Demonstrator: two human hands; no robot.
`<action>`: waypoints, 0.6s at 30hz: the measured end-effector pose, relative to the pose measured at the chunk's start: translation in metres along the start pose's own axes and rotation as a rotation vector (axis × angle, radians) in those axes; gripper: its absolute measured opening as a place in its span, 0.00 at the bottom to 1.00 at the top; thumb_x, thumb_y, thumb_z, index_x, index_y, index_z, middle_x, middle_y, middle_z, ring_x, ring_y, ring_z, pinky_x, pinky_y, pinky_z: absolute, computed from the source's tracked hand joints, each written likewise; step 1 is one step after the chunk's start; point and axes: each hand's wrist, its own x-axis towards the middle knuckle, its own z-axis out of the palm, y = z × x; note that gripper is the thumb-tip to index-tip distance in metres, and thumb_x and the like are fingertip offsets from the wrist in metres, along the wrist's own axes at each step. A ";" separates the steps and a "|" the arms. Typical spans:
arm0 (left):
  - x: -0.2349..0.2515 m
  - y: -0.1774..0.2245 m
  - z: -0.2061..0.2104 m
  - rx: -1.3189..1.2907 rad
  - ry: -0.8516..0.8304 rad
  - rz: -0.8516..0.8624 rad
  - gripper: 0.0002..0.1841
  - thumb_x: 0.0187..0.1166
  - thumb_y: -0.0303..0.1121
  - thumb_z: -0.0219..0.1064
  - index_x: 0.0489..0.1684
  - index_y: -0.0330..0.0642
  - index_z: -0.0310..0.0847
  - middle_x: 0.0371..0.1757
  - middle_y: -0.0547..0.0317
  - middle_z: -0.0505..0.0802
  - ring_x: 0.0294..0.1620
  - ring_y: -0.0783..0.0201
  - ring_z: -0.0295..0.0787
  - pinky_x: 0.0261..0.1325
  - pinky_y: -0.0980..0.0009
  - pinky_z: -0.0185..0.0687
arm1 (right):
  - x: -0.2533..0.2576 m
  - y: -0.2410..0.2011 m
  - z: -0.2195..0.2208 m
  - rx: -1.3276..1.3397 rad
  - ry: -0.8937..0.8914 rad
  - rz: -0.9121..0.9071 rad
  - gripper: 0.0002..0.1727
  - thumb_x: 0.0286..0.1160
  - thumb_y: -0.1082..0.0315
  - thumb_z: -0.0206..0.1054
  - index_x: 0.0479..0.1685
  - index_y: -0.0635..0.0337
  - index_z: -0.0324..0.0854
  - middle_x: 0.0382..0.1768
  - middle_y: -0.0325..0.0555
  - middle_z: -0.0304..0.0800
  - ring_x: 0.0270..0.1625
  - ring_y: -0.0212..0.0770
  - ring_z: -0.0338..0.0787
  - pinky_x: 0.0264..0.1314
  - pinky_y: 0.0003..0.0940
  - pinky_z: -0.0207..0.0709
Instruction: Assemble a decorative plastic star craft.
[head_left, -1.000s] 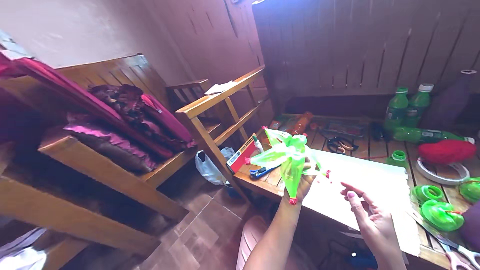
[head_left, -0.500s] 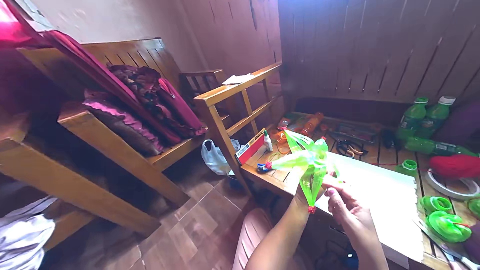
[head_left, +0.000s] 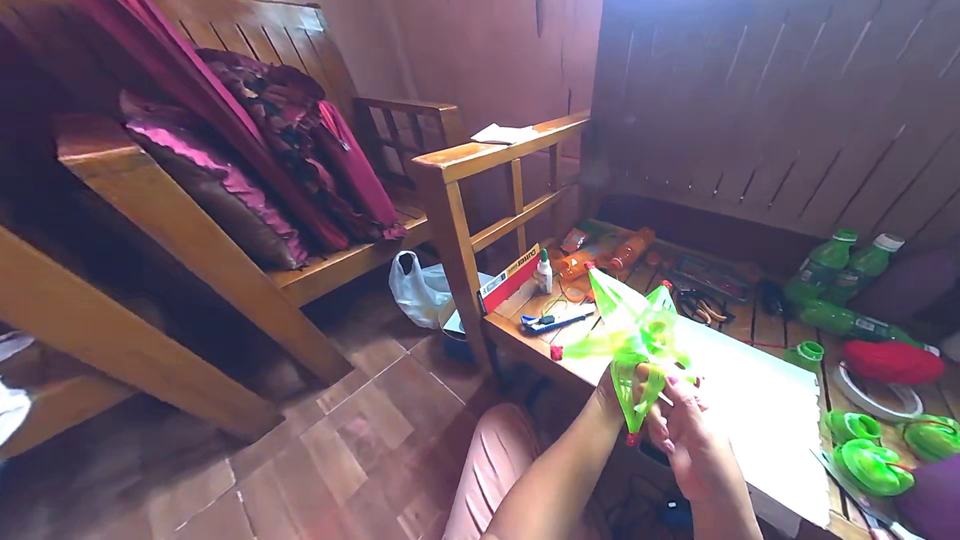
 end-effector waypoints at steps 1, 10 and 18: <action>0.005 -0.003 -0.014 -0.044 -0.022 -0.018 0.28 0.89 0.23 0.36 0.20 0.47 0.81 0.17 0.67 0.89 0.16 0.80 0.83 0.26 0.83 0.80 | 0.000 0.000 0.002 0.010 0.003 0.013 0.19 0.91 0.67 0.48 0.45 0.63 0.87 0.27 0.38 0.90 0.12 0.17 0.70 0.12 0.11 0.63; 0.015 -0.012 -0.039 -0.214 -0.101 0.093 0.21 0.87 0.22 0.44 0.33 0.48 0.86 0.32 0.66 0.95 0.34 0.76 0.92 0.44 0.78 0.87 | -0.003 0.001 0.012 0.031 -0.010 0.046 0.18 0.89 0.68 0.49 0.35 0.56 0.86 0.21 0.35 0.86 0.13 0.17 0.70 0.14 0.11 0.62; 0.028 -0.007 -0.015 -0.209 -0.046 -0.011 0.24 0.92 0.26 0.34 0.37 0.45 0.81 0.30 0.66 0.93 0.33 0.77 0.90 0.44 0.80 0.87 | 0.006 -0.030 0.021 -0.107 0.036 0.059 0.15 0.91 0.70 0.47 0.46 0.58 0.82 0.28 0.35 0.88 0.16 0.18 0.72 0.17 0.12 0.65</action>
